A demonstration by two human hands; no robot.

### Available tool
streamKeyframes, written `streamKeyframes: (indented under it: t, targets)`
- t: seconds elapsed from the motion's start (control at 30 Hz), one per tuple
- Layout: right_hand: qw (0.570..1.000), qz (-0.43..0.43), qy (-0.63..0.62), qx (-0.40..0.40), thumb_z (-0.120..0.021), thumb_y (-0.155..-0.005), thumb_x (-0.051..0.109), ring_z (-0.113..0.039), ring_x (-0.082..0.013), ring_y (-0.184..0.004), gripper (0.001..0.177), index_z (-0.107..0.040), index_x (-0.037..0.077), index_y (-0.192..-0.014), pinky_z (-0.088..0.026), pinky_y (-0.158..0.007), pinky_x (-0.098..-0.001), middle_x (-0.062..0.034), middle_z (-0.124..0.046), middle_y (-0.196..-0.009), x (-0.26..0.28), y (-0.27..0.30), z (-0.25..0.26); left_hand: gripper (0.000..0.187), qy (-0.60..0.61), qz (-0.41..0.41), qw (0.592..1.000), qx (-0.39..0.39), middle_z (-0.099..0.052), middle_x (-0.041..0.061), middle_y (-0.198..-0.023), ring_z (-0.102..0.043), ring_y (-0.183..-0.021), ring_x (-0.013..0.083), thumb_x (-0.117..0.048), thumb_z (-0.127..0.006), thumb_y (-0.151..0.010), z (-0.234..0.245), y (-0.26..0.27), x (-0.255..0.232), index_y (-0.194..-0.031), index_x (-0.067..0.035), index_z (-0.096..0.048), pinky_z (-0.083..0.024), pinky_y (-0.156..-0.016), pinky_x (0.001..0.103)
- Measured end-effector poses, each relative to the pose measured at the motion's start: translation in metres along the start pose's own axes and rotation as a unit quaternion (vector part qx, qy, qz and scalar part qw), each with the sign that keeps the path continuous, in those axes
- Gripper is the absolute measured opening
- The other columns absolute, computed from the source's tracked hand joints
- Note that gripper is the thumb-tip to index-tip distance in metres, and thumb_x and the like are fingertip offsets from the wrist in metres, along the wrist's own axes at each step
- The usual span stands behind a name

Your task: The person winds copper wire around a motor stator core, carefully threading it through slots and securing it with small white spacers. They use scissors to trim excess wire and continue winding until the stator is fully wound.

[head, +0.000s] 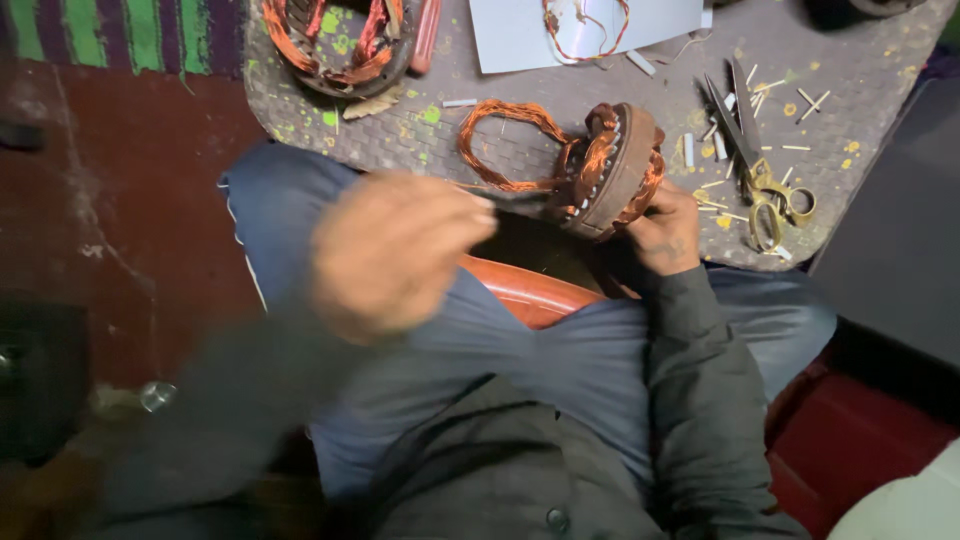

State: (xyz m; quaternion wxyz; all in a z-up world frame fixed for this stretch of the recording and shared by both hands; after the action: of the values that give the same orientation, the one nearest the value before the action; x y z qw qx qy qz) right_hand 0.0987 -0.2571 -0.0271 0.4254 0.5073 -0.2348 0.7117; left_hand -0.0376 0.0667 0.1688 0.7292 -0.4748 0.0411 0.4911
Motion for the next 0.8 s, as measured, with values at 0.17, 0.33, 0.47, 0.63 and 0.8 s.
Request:
streamKeyframes:
  t: [0.17, 0.33, 0.47, 0.63, 0.8]
  targets:
    - [1.0, 0.01, -0.005, 0.004, -0.076, -0.09, 0.007, -0.066, -0.0154, -0.102, 0.014, -0.074, -0.002, -0.101, -0.053, -0.09, -0.0304, -0.0095, -0.071, -0.111, 0.0, -0.001, -0.003, 0.043, 0.017, 0.195, 0.978, 0.066, -0.065, 0.018, -0.13, -0.061, -0.124, 0.0359, 0.008, -0.058, -0.085, -0.081, 0.008, -0.003, -0.127, 0.005, -0.063, -0.049, -0.108, 0.042]
    - [1.0, 0.019, 0.007, 0.01, -0.075, -0.088, 0.006, -0.068, -0.0175, -0.103, 0.015, -0.074, -0.001, -0.101, -0.053, -0.091, -0.0311, -0.0102, -0.073, -0.112, 0.011, -0.005, -0.001, 0.031, 0.093, 0.183, 0.969, 0.136, -0.067, 0.016, -0.122, -0.062, -0.116, 0.0378, 0.003, -0.058, -0.091, -0.128, 0.014, 0.035, -0.122, 0.001, -0.063, -0.05, -0.1, 0.044]
    - [0.999, 0.041, 0.007, 0.006, -0.076, -0.088, 0.007, -0.07, -0.0202, -0.109, 0.017, -0.074, 0.0, -0.103, -0.053, -0.096, -0.0323, -0.011, -0.074, -0.117, 0.026, -0.008, -0.002, 0.013, 0.129, 0.191, 0.933, 0.276, -0.066, 0.018, -0.104, -0.063, -0.106, 0.04, -0.007, -0.061, -0.096, -0.159, 0.02, 0.062, -0.107, 0.0, -0.063, -0.05, -0.089, 0.048]
    - [0.998, 0.04, 0.035, -0.015, -0.078, -0.086, 0.01, -0.072, -0.0238, -0.101, 0.019, -0.076, 0.003, -0.103, -0.054, -0.09, -0.0329, -0.0106, -0.074, -0.111, 0.044, -0.008, -0.002, 0.02, 0.118, 0.155, 0.935, 0.297, -0.067, 0.019, -0.1, -0.064, -0.1, 0.0423, -0.007, -0.063, -0.086, -0.182, 0.007, 0.08, -0.105, -0.001, -0.067, -0.051, -0.087, 0.05]
    - [0.996, 0.024, 0.076, -0.029, -0.075, -0.084, 0.009, -0.067, -0.0301, -0.085, 0.018, -0.074, 0.004, -0.101, -0.053, -0.077, -0.0373, -0.0122, -0.066, -0.091, 0.044, -0.008, -0.001, 0.032, 0.059, 0.177, 0.92, 0.344, -0.068, 0.024, -0.103, -0.064, -0.1, 0.0448, -0.015, -0.073, -0.08, -0.187, 0.001, 0.084, -0.105, 0.004, -0.067, -0.05, -0.087, 0.051]
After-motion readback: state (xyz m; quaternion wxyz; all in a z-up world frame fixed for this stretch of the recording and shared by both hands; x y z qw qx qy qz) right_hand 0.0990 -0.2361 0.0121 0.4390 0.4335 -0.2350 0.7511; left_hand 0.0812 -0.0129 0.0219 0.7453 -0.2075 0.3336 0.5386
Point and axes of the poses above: each hand's wrist, its own y-axis away from the middle knuckle, its own z-axis out of the back of the hand, x = y × z, the point moved 4 cm from there along -y, towards the middle knuckle
